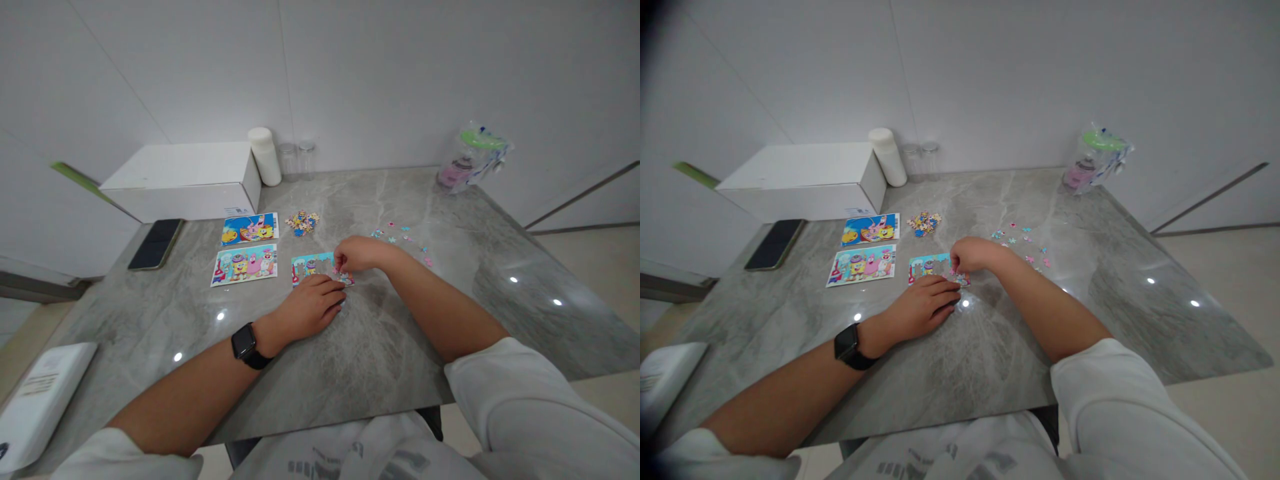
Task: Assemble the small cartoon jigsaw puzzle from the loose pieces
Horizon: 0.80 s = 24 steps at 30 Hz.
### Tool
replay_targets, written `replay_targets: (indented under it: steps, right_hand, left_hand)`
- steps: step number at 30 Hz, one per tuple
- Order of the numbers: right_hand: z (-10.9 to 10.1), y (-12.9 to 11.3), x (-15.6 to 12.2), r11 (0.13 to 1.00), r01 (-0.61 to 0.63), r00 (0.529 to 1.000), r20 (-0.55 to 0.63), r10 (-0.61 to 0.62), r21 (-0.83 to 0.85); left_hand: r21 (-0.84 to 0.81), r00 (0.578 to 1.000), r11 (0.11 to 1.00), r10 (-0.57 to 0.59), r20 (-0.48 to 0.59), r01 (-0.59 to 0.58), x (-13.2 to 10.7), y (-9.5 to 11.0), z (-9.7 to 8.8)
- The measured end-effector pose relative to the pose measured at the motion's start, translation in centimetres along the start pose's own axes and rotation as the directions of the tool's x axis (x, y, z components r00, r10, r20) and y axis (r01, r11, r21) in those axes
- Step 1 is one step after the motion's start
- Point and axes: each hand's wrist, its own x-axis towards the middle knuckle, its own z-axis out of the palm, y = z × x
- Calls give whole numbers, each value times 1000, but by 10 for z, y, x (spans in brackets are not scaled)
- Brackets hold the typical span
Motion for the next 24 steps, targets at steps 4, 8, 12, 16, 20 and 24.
replay_targets:
  steps: [4,8,12,16,20,24]
  right_hand:
    - [0,-3,0,999,-34,999,-1,34,-13]
    - [-4,-4,-3,998,-45,999,-29,44,-36]
    - [-11,-3,-11,995,-67,995,-82,61,-72]
    - [-16,2,-15,984,-132,986,-117,118,-118]
    - [-15,7,-13,972,-186,976,-140,167,-140]
    - [-12,7,-9,973,-188,977,-128,171,-131]
  left_hand:
    - [2,1000,1000,-2,0,2,0,0,-1]
    - [-7,1000,1000,-2,-3,2,1,1,-1]
    - [-19,1000,1000,2,-8,-2,1,1,-2]
    - [-15,1000,1000,-6,-3,6,-1,-1,0]
    - [-6,1000,1000,-5,5,5,-2,-2,2]
    - [-3,1000,1000,-7,7,7,-2,-3,3]
